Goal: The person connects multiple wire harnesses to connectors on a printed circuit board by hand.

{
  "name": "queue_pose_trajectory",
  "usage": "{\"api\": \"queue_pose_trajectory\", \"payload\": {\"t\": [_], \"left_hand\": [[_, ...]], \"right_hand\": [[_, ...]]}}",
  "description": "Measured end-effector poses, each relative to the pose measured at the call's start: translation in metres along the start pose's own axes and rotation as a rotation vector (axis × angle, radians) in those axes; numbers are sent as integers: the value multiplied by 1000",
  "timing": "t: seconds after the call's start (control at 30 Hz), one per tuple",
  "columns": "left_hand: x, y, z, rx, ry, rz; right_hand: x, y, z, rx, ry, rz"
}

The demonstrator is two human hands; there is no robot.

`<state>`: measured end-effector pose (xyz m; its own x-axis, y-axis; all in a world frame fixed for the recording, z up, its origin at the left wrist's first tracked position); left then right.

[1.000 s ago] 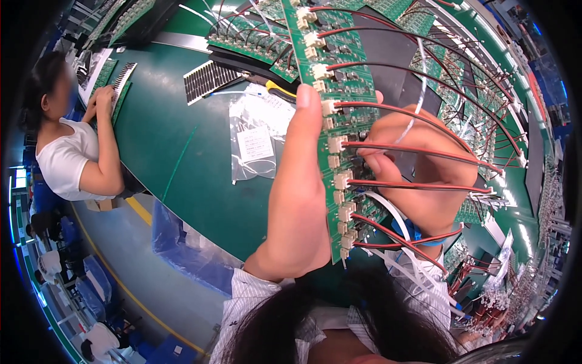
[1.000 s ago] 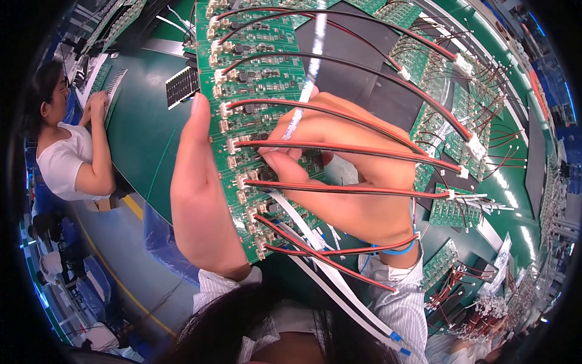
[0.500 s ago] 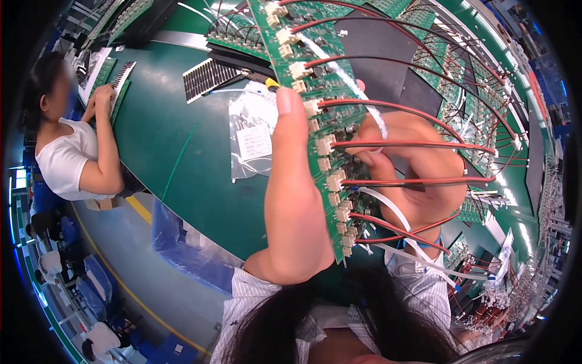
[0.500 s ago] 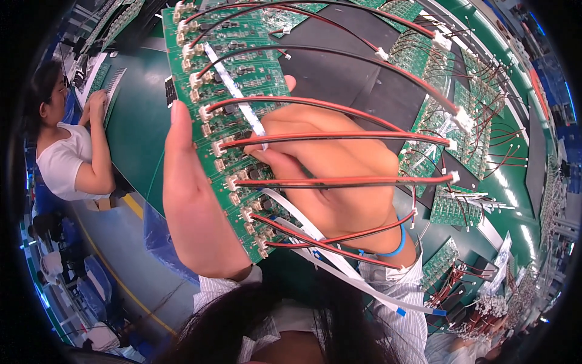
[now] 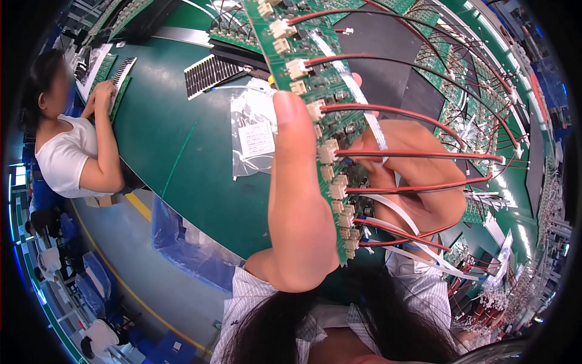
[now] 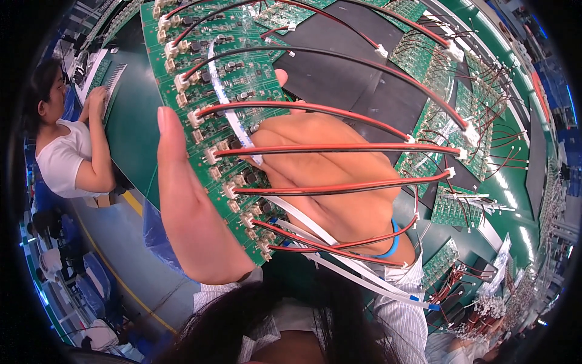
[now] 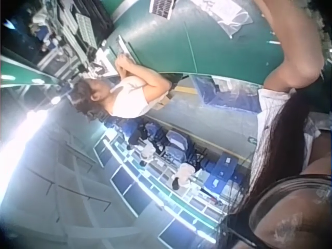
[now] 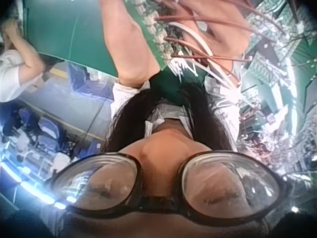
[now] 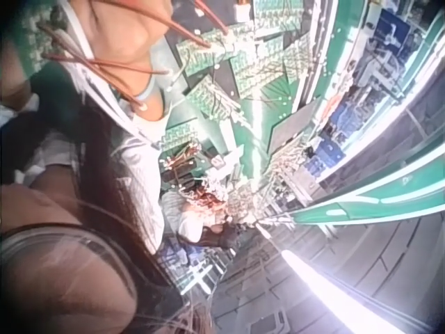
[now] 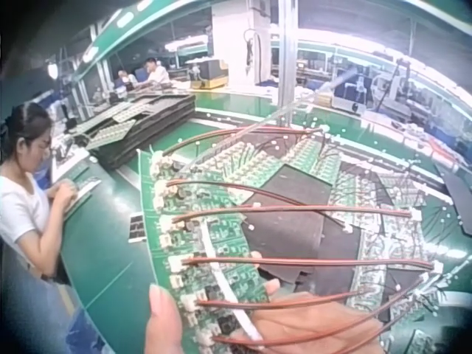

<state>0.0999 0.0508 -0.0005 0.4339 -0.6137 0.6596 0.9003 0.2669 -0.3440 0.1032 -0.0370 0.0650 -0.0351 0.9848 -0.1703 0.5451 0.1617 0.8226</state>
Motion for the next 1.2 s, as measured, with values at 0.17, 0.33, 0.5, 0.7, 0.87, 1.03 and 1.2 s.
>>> {"api": "queue_pose_trajectory", "payload": {"t": [0.17,0.33,0.5,0.7,0.87,1.03,1.2], "left_hand": [[5,0,-4,-27,-21,-45],[-15,6,2,51,-89,17],[-4,3,4,67,-80,28],[-13,6,6,80,-75,80],[-10,4,5,64,-45,68],[-8,5,8,119,30,40],[-5,1,2,98,-54,-1]], "right_hand": [[-3,-2,3,-18,60,6],[15,-10,11,-35,132,-70],[7,-4,3,-8,58,-69],[12,-1,-4,-47,-6,-117],[7,-2,-7,-43,-44,-52],[9,-4,-3,-46,-45,-72],[10,-6,0,-61,41,-55]]}}
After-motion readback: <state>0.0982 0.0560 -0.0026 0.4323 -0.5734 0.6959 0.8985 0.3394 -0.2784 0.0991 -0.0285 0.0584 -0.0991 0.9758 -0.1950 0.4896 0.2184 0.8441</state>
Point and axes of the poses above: each hand's wrist, its own y-axis towards the middle knuckle, its own x-axis out of the palm, z = x × y, the point moved 10 cm from there along y, towards the middle knuckle, and after that the axes turned 9 degrees about z, right-handed, at the moved point
